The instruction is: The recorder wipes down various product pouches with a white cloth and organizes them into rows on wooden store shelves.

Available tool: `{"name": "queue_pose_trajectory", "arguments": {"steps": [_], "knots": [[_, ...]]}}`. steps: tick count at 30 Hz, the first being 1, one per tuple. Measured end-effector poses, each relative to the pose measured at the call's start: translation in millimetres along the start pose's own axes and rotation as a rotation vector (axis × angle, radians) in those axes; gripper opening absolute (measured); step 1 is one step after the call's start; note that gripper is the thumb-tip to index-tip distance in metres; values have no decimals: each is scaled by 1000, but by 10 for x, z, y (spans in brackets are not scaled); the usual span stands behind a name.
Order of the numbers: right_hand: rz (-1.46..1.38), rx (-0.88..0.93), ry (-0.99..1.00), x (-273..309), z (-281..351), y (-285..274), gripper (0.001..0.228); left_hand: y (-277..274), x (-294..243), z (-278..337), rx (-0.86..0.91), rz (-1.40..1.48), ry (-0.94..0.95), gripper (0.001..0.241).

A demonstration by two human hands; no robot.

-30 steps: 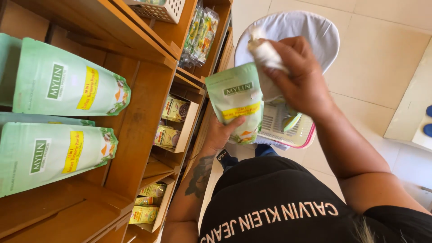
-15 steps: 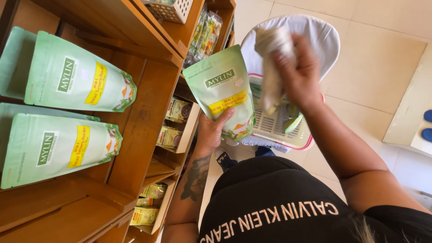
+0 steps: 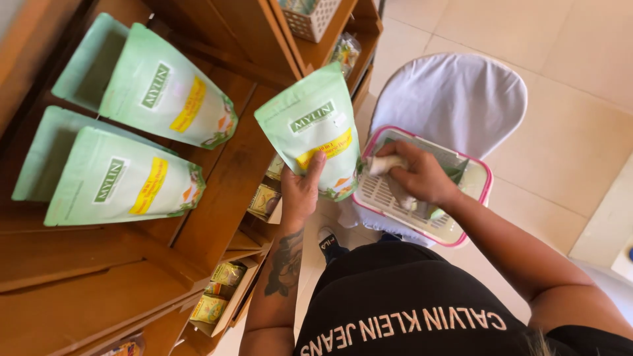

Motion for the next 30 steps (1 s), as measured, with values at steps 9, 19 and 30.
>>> {"name": "queue_pose_trajectory", "arguments": {"steps": [9, 19, 30], "knots": [[-117, 193, -28, 930, -778, 468, 43, -532, -46, -43, -211, -129, 152, 35], [-307, 138, -73, 1186, -1278, 1153, 44, -1136, -251, -349, -418, -259, 216, 40], [-84, 16, -189, 919, -1378, 1412, 62, -1377, 83, -57, -537, -245, 5, 80]]}}
Point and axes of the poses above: each hand's wrist, its own z-axis away from the middle knuckle, its own y-axis out of the palm, x = y × z, the point moved 6 cm from there along -z, towards the middle knuckle, and after that the axes turned 1 degree about -y, right-handed, at the moved point
